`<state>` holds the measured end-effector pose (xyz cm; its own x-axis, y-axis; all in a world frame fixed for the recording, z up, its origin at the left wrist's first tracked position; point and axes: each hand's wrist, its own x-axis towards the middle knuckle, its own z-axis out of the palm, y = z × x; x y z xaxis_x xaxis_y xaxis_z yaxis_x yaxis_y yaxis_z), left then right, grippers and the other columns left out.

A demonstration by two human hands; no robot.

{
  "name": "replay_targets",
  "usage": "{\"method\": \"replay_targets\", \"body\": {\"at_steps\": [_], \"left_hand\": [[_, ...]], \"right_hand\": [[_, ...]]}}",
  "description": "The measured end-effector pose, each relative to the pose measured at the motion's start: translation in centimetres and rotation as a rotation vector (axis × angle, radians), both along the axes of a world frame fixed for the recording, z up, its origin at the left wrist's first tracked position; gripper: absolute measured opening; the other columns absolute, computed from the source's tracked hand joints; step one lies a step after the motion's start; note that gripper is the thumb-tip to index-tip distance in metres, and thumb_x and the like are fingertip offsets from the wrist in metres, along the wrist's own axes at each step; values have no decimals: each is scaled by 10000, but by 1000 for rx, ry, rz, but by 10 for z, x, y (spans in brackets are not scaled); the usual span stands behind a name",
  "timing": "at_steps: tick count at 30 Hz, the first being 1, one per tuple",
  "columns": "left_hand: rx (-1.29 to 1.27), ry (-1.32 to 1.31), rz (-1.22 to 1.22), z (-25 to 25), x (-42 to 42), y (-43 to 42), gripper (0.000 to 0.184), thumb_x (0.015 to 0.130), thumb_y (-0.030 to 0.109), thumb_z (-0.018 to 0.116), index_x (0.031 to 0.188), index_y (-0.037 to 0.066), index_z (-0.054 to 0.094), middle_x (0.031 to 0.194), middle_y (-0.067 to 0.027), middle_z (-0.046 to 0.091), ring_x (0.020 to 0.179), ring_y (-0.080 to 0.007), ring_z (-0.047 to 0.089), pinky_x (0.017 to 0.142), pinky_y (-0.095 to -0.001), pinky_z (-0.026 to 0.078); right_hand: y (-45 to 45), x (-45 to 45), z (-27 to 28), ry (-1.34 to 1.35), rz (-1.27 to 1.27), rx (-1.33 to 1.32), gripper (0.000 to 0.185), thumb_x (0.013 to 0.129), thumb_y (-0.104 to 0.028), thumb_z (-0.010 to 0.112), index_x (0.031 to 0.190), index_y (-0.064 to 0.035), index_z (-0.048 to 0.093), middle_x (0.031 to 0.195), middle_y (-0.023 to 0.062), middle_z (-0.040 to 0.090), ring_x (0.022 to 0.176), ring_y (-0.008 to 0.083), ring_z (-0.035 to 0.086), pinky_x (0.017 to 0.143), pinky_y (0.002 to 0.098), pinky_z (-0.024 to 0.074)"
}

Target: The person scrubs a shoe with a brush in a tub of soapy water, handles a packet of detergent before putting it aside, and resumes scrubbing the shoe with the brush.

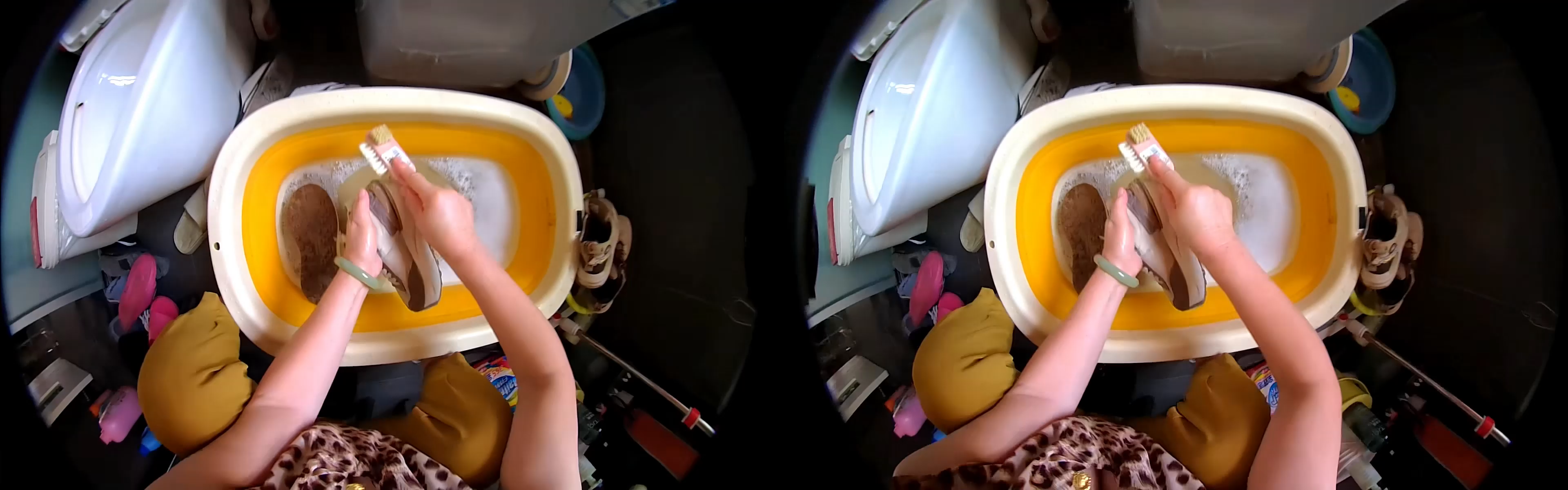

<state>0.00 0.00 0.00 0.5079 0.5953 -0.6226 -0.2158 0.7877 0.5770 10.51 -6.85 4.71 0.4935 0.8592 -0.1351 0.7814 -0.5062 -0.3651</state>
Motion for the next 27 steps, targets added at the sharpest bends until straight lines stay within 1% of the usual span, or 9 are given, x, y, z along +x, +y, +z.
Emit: {"method": "replay_targets", "body": {"at_steps": [2, 5, 9, 11, 15, 17, 21, 25, 27], "left_hand": [[-12, 88, 2, 28, -28, 14, 473, 922, 441, 377, 1176, 56, 478, 1115, -70, 547, 1004, -192, 537, 886, -353, 433], [-151, 88, 114, -2, 5, 6, 464, 933, 406, 339, 1161, 33, 495, 1104, -97, 565, 994, -224, 560, 878, -374, 449], [-69, 142, 103, -18, -4, 18, 492, 931, 409, 334, 1191, 11, 465, 1175, -110, 528, 1047, -241, 535, 915, -395, 424], [-89, 163, 66, -12, 0, 2, 493, 934, 404, 327, 1215, 17, 446, 1198, -115, 516, 1073, -246, 522, 931, -393, 414], [-46, 131, 79, -11, 4, 7, 503, 937, 399, 318, 1272, 33, 398, 1258, -122, 480, 1138, -255, 485, 968, -390, 387], [-80, 77, 142, -12, -1, 16, 513, 932, 416, 331, 1228, 9, 429, 1217, -114, 498, 1079, -252, 515, 929, -395, 411], [71, 233, 116, -16, 2, 11, 535, 926, 442, 371, 1251, 18, 410, 1242, -107, 481, 1112, -239, 490, 944, -375, 401], [-29, 183, 171, -21, 8, 1, 550, 932, 454, 363, 1273, 23, 378, 1275, -106, 445, 1144, -239, 457, 955, -369, 387], [-39, 128, 163, -28, 5, 0, 545, 935, 451, 355, 1275, 26, 376, 1281, -107, 439, 1150, -241, 451, 963, -369, 379]], "right_hand": [[-9, -23, 3, 155, 24, 223, 404, 802, -214, 614, 1201, -243, 557, 678, 136, 632, 565, 296, 619, 509, 397, 501], [-87, -11, -30, 280, 81, 334, 369, 817, -195, 590, 1182, -242, 572, 687, 136, 628, 585, 296, 621, 506, 394, 501], [-62, -5, -39, 181, 72, 396, 356, 821, -198, 584, 1174, -243, 576, 712, 149, 623, 593, 298, 619, 535, 387, 505], [-38, 18, -24, 193, -17, 113, 351, 838, -184, 585, 1177, -272, 569, 774, 137, 638, 626, 310, 628, 557, 385, 507], [-58, 18, -23, 290, -7, 150, 340, 839, -178, 584, 1171, -252, 577, 834, 132, 642, 664, 310, 630, 597, 363, 508], [-94, 7, -21, 555, -18, 131, 339, 843, -164, 585, 1173, -239, 580, 922, 132, 643, 748, 301, 633, 683, 322, 507], [-132, 13, -35, 580, 47, 155, 352, 839, -247, 579, 1186, -303, 563, 860, 104, 645, 638, 311, 601, 613, 364, 499], [-123, 40, -61, 620, -197, 236, 362, 866, -203, 570, 1223, -251, 544, 866, 86, 664, 623, 181, 595, 598, 261, 464], [-114, 45, -54, 1092, -525, 265, 378, 899, -127, 524, 1276, -137, 499, 743, -60, 525, 562, 37, 407, 503, 187, 370]]}}
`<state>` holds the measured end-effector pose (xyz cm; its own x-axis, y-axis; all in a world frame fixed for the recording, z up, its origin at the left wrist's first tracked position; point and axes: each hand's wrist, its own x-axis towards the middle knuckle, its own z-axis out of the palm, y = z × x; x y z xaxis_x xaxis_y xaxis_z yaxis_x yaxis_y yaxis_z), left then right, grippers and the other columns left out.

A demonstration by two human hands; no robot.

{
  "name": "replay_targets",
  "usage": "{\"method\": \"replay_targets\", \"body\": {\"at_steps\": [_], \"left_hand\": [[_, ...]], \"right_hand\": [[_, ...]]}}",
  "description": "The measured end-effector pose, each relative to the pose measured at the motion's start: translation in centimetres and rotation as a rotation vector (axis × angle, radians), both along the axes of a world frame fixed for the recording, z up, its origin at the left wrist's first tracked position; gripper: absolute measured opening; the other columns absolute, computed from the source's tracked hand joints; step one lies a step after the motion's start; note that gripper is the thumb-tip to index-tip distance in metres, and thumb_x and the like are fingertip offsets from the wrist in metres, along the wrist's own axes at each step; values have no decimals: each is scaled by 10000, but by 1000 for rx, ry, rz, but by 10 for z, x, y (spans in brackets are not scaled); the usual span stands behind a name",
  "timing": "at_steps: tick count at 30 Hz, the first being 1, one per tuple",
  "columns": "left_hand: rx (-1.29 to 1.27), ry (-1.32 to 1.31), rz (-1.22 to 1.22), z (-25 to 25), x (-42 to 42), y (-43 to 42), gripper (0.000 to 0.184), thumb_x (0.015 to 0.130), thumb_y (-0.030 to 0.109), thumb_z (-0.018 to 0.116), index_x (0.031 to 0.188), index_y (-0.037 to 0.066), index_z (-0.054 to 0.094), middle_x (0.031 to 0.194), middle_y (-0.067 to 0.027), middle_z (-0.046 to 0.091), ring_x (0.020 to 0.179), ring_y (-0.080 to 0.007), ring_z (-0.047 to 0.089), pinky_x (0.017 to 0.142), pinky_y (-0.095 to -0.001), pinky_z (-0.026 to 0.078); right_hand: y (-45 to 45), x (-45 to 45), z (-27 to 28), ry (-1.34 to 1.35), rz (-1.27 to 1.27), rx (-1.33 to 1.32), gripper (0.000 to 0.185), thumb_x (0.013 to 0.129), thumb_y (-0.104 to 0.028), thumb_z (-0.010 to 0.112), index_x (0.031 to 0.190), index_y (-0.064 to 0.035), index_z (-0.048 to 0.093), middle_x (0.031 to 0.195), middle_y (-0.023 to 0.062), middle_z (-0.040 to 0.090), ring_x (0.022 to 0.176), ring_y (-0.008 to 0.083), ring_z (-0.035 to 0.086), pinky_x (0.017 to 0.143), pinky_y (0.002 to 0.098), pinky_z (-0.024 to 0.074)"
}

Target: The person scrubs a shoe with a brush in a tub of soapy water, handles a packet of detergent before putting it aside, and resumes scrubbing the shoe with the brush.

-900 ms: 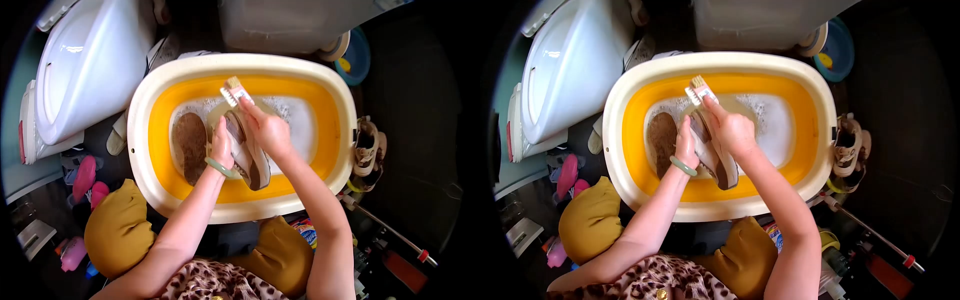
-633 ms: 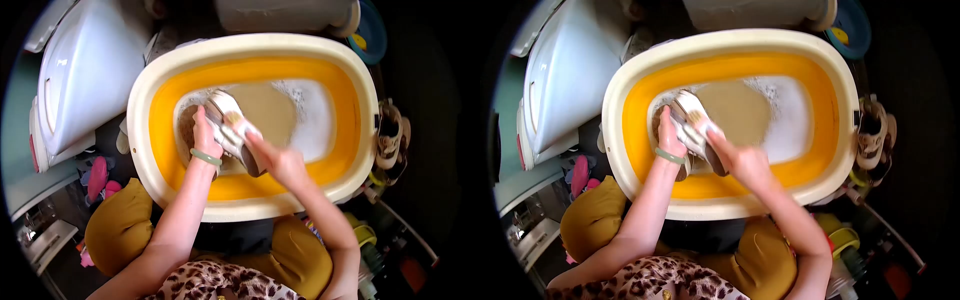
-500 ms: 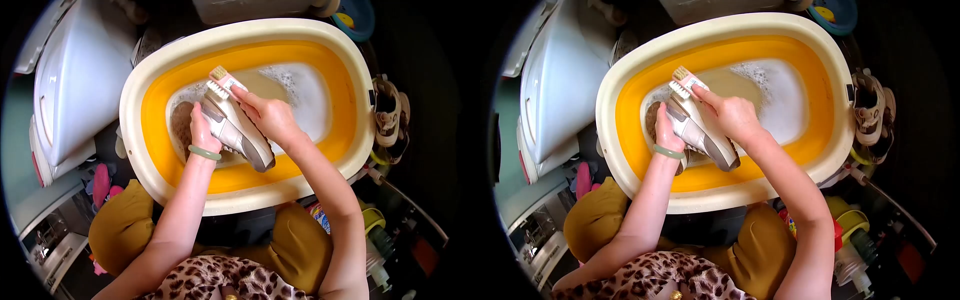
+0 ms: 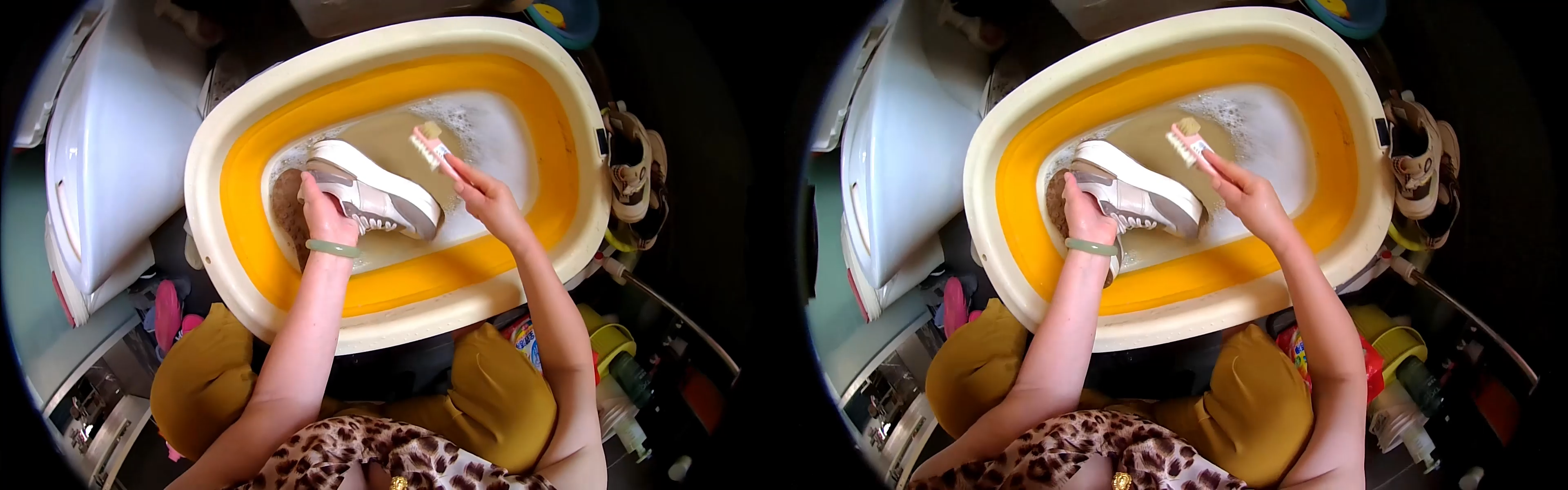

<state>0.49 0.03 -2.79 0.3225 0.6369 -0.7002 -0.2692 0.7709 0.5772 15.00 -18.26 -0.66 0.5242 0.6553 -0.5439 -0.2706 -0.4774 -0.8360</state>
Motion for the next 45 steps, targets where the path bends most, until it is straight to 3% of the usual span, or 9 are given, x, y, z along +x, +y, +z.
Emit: {"method": "replay_targets", "body": {"at_steps": [8, 11, 15, 17, 22, 26, 29, 42, 45], "left_hand": [[-55, -19, -222, -14, 5, -3, 491, 926, 362, 429, 1277, 21, 393, 1264, -112, 469, 1156, -235, 460, 978, -359, 357], [40, 243, -492, -15, 10, -7, 422, 911, 289, 477, 1236, 22, 444, 1200, -99, 520, 1091, -212, 514, 921, -341, 412], [-107, 137, -609, -21, 6, -4, 379, 926, 323, 444, 1197, 61, 478, 1142, -97, 546, 1025, -201, 551, 872, -352, 468], [-282, -15, -569, -23, 5, -8, 398, 953, 369, 358, 1209, 83, 465, 1130, -82, 547, 1023, -196, 541, 893, -349, 458], [-234, -380, -356, -44, 13, -52, 430, 977, 372, 242, 1262, 94, 406, 1174, -59, 524, 1032, -189, 513, 898, -323, 425], [-211, -223, -305, -55, 12, -53, 403, 971, 345, 306, 1265, 90, 406, 1182, -64, 516, 1034, -184, 504, 878, -319, 427], [-212, -198, -283, -54, 2, -49, 379, 961, 310, 363, 1253, 74, 414, 1200, -65, 508, 1067, -186, 485, 931, -335, 388], [-208, -237, -241, -67, 2, -59, 354, 958, 294, 388, 1196, 45, 467, 1149, -85, 549, 973, -198, 532, 830, -326, 424], [-199, -211, -197, -63, 9, -61, 378, 959, 297, 390, 1201, 13, 455, 1150, -92, 550, 998, -199, 532, 855, -336, 414]], "right_hand": [[-5, -26, -27, 135, -78, -13, 395, 886, -158, 548, 1276, -136, 496, 829, -51, 555, 603, 45, 430, 536, 192, 377], [5, -49, -34, -163, 32, -12, 392, 878, -198, 546, 1267, -210, 498, 982, 92, 655, 750, 186, 621, 695, 307, 479], [24, -84, -27, -474, 161, 23, 409, 874, -147, 548, 1273, -225, 499, 877, 74, 646, 662, 114, 571, 597, 254, 450], [28, -88, -12, -510, 285, -41, 410, 855, -207, 534, 1250, -304, 492, 736, 184, 614, 612, 342, 591, 584, 414, 483], [3, -48, -26, -799, 352, -222, 390, 853, -191, 529, 1226, -303, 510, 660, 150, 604, 533, 327, 577, 477, 434, 449], [10, -58, -19, -784, 174, -215, 406, 850, -203, 541, 1244, -290, 500, 655, 149, 605, 546, 328, 584, 492, 424, 460], [6, -71, -17, -748, 466, -156, 407, 827, -155, 585, 1214, -274, 540, 694, 144, 613, 563, 312, 588, 521, 379, 474], [1, -30, -33, -932, 469, -216, 396, 846, -170, 539, 1227, -281, 520, 585, 109, 583, 485, 288, 570, 452, 399, 451], [8, -26, -30, -1033, 239, -272, 422, 832, -164, 554, 1232, -292, 515, 620, 96, 600, 501, 270, 580, 452, 395, 450]]}}
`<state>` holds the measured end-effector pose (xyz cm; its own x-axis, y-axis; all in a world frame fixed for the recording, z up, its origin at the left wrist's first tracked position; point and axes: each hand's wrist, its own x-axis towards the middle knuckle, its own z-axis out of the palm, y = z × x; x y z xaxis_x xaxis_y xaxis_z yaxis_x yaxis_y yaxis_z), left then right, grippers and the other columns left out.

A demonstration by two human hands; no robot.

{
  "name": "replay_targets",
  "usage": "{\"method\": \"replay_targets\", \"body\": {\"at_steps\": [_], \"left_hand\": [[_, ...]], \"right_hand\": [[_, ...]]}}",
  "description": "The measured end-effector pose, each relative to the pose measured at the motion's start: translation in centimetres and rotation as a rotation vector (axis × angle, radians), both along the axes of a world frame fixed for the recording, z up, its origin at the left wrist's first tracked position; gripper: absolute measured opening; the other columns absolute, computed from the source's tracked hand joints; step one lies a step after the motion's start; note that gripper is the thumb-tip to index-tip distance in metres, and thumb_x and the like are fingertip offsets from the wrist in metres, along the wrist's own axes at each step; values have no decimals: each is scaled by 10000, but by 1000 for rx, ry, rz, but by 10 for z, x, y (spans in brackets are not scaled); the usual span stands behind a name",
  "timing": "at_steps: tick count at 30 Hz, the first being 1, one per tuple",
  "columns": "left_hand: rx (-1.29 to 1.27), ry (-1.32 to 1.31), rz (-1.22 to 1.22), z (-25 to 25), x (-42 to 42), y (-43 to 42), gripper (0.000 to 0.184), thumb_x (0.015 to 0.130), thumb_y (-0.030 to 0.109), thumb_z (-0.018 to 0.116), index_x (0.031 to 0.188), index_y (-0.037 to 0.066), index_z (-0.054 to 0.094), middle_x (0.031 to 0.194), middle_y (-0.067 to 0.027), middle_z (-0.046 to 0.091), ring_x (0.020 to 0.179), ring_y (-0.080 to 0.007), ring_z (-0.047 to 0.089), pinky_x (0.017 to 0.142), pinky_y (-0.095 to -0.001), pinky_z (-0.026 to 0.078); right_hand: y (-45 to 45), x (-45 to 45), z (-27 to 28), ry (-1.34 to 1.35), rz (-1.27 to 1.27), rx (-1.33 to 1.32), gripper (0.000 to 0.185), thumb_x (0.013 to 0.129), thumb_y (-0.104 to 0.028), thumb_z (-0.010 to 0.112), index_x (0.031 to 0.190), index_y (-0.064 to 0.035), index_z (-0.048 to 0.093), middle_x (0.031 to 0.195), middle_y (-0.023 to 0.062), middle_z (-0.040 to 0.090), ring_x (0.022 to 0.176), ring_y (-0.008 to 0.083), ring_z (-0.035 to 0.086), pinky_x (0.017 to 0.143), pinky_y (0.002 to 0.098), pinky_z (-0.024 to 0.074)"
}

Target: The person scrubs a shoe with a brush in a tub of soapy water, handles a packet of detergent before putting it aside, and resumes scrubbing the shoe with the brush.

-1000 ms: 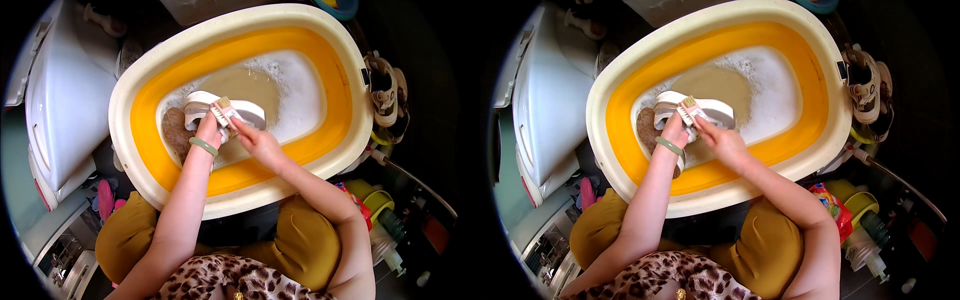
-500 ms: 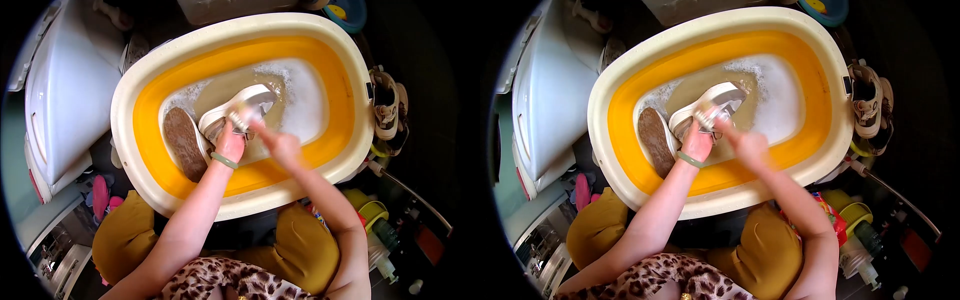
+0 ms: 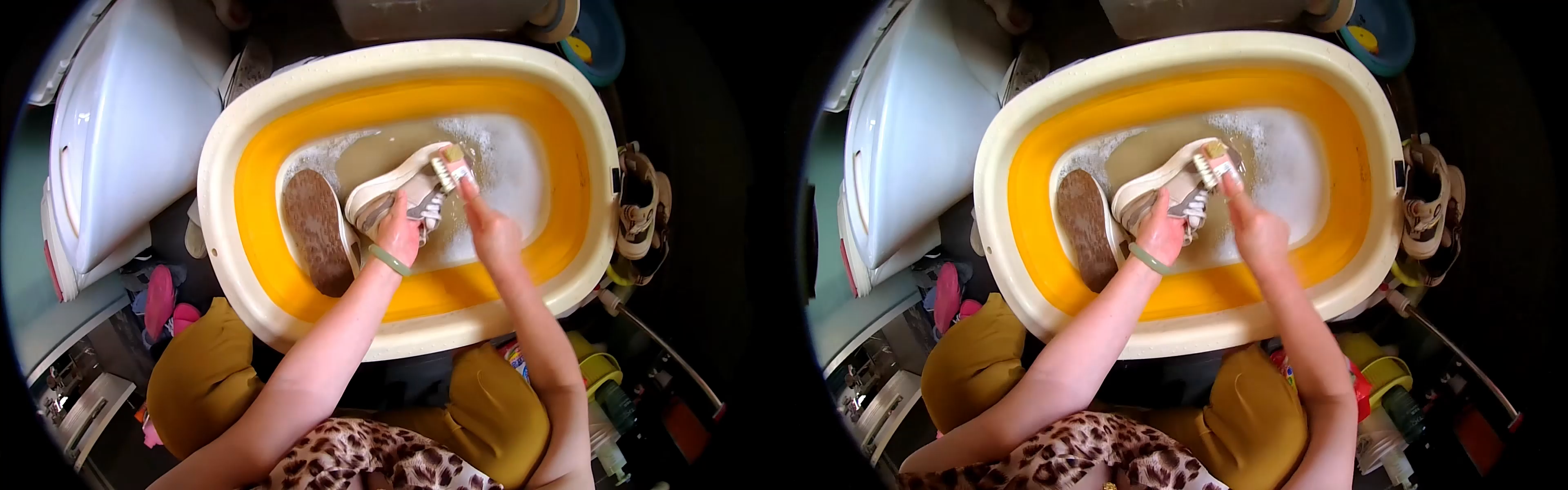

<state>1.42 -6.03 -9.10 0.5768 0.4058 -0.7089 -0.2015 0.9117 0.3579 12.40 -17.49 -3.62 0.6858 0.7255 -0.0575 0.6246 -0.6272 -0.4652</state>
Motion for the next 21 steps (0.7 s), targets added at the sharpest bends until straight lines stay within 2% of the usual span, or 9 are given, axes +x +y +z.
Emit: {"method": "replay_targets", "body": {"at_steps": [3, 4, 7, 10, 13, 15, 18, 19, 21], "left_hand": [[19, -23, 33, 10, -5, 3, 402, 941, 327, 440, 1174, 2, 479, 1082, -81, 578, 948, -192, 560, 838, -337, 433], [45, 70, -79, 14, -10, 2, 409, 937, 341, 444, 1179, 14, 489, 1088, -77, 578, 963, -192, 554, 834, -335, 430], [63, 183, -203, -2, -18, -5, 487, 903, 408, 494, 1173, 3, 524, 1079, -79, 583, 976, -186, 543, 842, -314, 419], [399, 590, -724, -8, -19, -1, 562, 868, 458, 530, 1118, -43, 563, 1060, -98, 587, 929, -162, 518, 834, -280, 404], [693, 541, -610, -1, -16, -8, 693, 876, 512, 455, 1103, -141, 503, 959, -228, 613, 948, -258, 563, 840, -312, 413], [371, 268, -245, -27, -16, -25, 567, 881, 394, 530, 1204, -64, 447, 1050, -164, 564, 963, -197, 527, 800, -310, 418], [478, 256, -246, 0, -15, -18, 483, 876, 346, 565, 1180, -15, 462, 1062, -119, 520, 930, -169, 496, 766, -316, 422], [516, 418, -456, 2, -16, -9, 443, 908, 337, 516, 1184, -4, 457, 1081, -74, 505, 908, -155, 488, 764, -289, 428], [260, 392, -314, 5, -13, -5, 452, 888, 373, 538, 1083, -34, 527, 989, -66, 556, 816, -138, 504, 727, -273, 423]], "right_hand": [[6, -37, -1, 188, 230, 63, 400, 835, -158, 545, 1210, -296, 536, 650, 115, 611, 532, 304, 588, 468, 408, 456], [16, -42, 21, 207, 231, -104, 389, 838, -158, 539, 1200, -301, 542, 658, 121, 613, 532, 315, 586, 484, 419, 460], [7, -3, 14, 36, 135, -139, 380, 844, -173, 538, 1200, -304, 537, 623, 140, 597, 530, 322, 583, 497, 427, 462], [1, 6, 14, 49, 50, -134, 387, 845, -175, 545, 1215, -285, 525, 615, 164, 584, 521, 324, 578, 477, 425, 449], [18, -20, 15, 159, 101, -186, 428, 838, -149, 539, 1247, -266, 496, 610, 154, 584, 540, 325, 585, 497, 430, 454], [41, -48, 18, 241, 149, -68, 382, 841, -152, 536, 1209, -257, 541, 609, 162, 579, 539, 330, 581, 503, 425, 457], [49, -64, 28, 277, 242, -17, 366, 851, -148, 531, 1201, -255, 551, 603, 164, 569, 513, 317, 570, 503, 415, 455], [45, -64, 27, 269, 273, 18, 367, 853, -143, 534, 1201, -259, 551, 605, 161, 570, 507, 312, 568, 502, 413, 452], [19, -39, 17, 251, 194, -44, 379, 850, -143, 545, 1209, -265, 544, 614, 159, 573, 504, 310, 566, 503, 408, 451]]}}
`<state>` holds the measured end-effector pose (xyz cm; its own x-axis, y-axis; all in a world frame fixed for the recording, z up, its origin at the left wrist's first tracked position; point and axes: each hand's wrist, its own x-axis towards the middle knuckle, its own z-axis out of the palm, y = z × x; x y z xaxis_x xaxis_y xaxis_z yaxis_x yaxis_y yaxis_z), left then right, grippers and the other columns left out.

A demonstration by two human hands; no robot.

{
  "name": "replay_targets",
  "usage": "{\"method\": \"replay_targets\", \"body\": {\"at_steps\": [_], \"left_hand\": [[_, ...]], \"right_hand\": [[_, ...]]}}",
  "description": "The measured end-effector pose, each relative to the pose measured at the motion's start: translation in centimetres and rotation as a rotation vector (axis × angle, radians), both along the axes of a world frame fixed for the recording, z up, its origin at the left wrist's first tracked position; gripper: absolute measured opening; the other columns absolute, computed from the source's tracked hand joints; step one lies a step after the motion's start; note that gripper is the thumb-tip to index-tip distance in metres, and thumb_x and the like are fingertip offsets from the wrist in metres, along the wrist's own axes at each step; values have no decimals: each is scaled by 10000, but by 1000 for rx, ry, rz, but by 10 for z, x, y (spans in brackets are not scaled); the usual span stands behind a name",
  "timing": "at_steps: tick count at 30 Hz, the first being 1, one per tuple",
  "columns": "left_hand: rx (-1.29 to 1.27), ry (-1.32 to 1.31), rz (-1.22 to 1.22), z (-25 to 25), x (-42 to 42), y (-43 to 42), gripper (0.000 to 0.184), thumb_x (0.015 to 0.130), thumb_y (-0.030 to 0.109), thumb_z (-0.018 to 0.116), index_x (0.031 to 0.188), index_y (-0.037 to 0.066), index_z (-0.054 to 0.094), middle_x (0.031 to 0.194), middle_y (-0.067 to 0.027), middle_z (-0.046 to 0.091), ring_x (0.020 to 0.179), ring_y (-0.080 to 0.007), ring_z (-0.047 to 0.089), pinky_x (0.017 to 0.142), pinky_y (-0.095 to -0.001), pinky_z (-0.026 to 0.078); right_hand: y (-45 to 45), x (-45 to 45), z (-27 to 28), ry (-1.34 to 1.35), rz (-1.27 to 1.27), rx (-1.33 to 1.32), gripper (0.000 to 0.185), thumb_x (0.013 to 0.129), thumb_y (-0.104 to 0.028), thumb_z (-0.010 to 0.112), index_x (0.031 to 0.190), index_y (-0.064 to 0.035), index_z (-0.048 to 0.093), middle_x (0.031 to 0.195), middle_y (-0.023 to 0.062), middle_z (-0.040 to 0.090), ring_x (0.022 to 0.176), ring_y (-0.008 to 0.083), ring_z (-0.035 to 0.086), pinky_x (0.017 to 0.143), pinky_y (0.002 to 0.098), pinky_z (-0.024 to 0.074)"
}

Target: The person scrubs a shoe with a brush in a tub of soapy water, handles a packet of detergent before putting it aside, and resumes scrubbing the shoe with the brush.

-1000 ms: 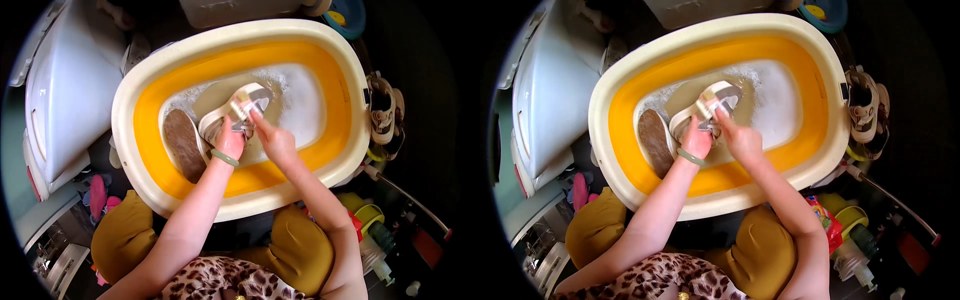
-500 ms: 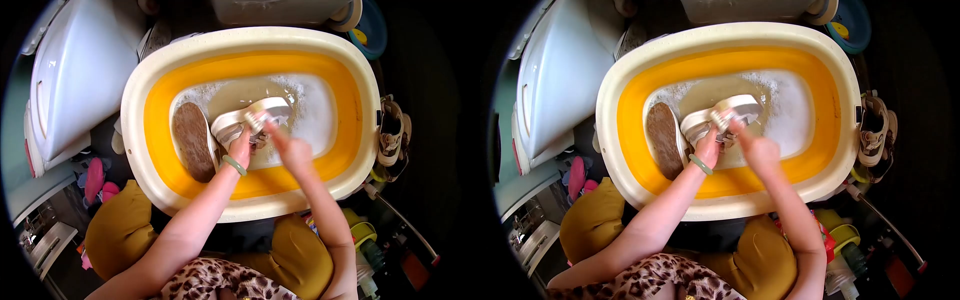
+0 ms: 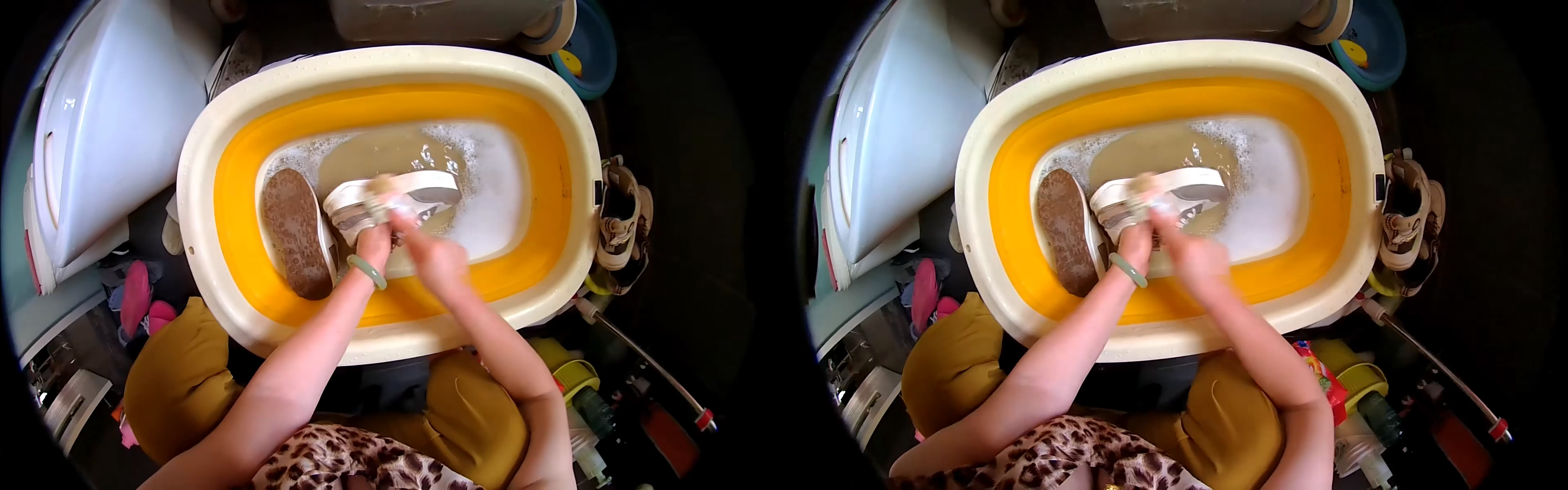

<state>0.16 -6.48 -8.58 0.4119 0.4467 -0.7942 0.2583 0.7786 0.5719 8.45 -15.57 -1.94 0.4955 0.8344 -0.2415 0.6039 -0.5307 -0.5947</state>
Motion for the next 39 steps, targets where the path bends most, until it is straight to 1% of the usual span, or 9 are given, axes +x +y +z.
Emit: {"method": "replay_targets", "body": {"at_steps": [6, 8, 11, 15, 18, 21, 25, 32, 39], "left_hand": [[89, 308, -406, -20, 8, 2, 384, 898, 361, 521, 935, -15, 587, 852, -21, 549, 670, -108, 468, 572, -243, 372], [201, -32, -231, -34, 0, -13, 625, 876, 519, 454, 1023, -81, 544, 843, -141, 589, 812, -208, 515, 768, -330, 412], [240, -85, -121, 12, 3, -10, 376, 922, 366, 456, 995, 5, 526, 725, -19, 487, 708, -138, 480, 672, -287, 415], [91, 206, -158, -7, 1, 7, 505, 861, 419, 555, 871, -81, 617, 811, -88, 613, 742, -150, 545, 668, -279, 422], [-24, -2, 55, 5, 1, 7, 456, 874, 380, 548, 917, -71, 597, 886, -121, 617, 816, -173, 575, 720, -299, 440], [-132, -168, 207, 10, 1, 13, 378, 904, 285, 527, 1060, -60, 544, 1039, -117, 588, 918, -177, 563, 803, -311, 444], [-125, -244, 169, 9, 2, 20, 357, 911, 239, 518, 1122, -50, 514, 1089, -110, 574, 976, -189, 552, 842, -329, 439], [-176, -313, 176, -4, -1, 29, 374, 926, 239, 485, 1182, -34, 465, 1150, -115, 556, 1029, -216, 545, 872, -341, 434], [-262, -321, 117, -10, -12, 30, 290, 897, 169, 532, 1096, -41, 510, 1076, -115, 583, 974, -212, 561, 830, -325, 448]], "right_hand": [[-24, 19, 2, -57, -225, -76, 440, 840, -154, 577, 1256, -277, 499, 639, 137, 597, 542, 310, 581, 516, 394, 457], [1, -2, 5, -4, -88, -18, 428, 849, -168, 560, 1255, -288, 496, 647, 145, 597, 547, 309, 582, 522, 409, 461], [13, -5, 15, 28, 12, -20, 412, 858, -197, 546, 1252, -303, 495, 652, 145, 599, 545, 306, 582, 521, 415, 464], [-46, 49, -6, -119, -299, -283, 400, 862, -214, 544, 1246, -317, 503, 688, 153, 607, 596, 297, 595, 545, 393, 464], [-100, 82, -57, -202, -358, -127, 406, 867, -179, 545, 1263, -256, 504, 700, 97, 622, 567, 202, 565, 527, 312, 439], [-53, 70, -9, 448, -738, 145, 378, 881, -120, 534, 1257, -129, 501, 1062, 74, 643, 866, 67, 557, 721, 236, 437], [-30, 46, -15, 119, -444, -13, 344, 869, -313, 535, 1209, -259, 543, 868, 199, 615, 752, 366, 595, 697, 379, 476], [-45, 67, -13, 354, -633, 175, 375, 865, -202, 556, 1237, -181, 518, 1060, 162, 613, 962, 229, 614, 805, 291, 451], [-79, 83, -67, 312, -598, 34, 380, 874, -125, 539, 1253, -134, 511, 1069, 94, 625, 902, 173, 600, 773, 271, 452]]}}
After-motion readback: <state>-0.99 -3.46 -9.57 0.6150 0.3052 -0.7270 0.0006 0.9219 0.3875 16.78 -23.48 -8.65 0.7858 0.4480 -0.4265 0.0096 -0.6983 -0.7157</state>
